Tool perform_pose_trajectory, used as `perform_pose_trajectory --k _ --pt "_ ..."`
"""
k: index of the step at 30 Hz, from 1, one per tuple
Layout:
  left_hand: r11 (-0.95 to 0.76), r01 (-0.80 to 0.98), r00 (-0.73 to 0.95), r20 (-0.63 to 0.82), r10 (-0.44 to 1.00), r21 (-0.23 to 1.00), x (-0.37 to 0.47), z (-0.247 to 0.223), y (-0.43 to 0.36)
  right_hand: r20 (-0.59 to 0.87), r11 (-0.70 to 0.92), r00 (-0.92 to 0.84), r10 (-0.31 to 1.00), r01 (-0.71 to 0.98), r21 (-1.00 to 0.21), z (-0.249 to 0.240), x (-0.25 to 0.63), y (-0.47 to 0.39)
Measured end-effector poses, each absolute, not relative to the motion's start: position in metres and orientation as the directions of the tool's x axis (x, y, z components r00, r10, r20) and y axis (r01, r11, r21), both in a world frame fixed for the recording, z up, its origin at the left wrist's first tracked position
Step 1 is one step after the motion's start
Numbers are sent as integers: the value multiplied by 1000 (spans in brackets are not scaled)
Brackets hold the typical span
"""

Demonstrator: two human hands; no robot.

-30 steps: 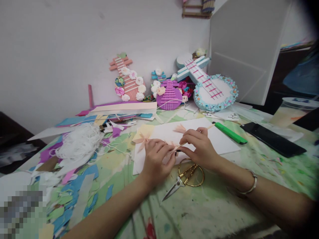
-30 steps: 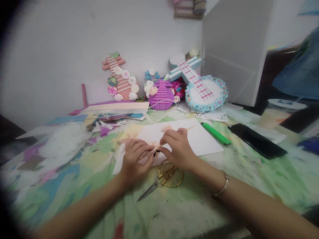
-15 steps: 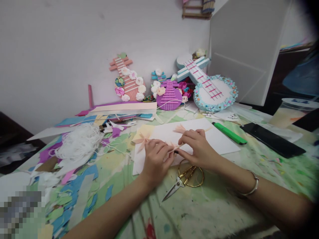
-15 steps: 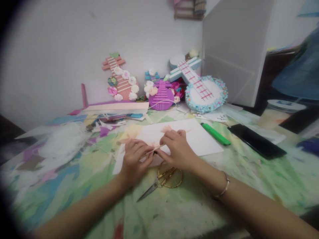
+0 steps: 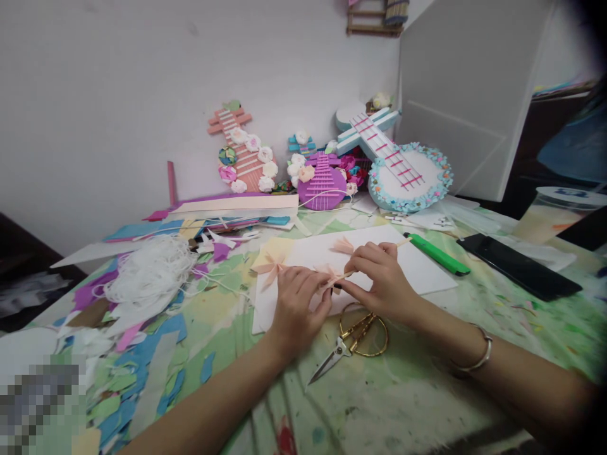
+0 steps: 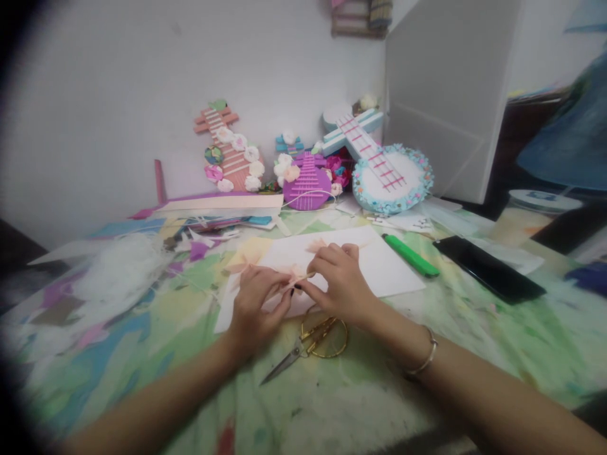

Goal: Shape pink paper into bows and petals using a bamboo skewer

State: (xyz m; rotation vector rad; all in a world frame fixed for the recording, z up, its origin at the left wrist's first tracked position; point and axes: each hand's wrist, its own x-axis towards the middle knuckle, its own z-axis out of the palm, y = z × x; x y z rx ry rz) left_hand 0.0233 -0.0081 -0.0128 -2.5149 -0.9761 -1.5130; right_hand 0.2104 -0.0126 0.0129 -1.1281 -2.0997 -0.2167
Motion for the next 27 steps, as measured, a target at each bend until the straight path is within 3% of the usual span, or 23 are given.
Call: perform_pose_trajectory --k 13,27 --pt "-832 512 322 851 416 213 19 -11 -5 686 601 -327 650 774 -200 18 210 -16" --pt "-809 455 247 820 517 373 20 -12 -3 747 620 -318 584 769 -157 16 211 -16"
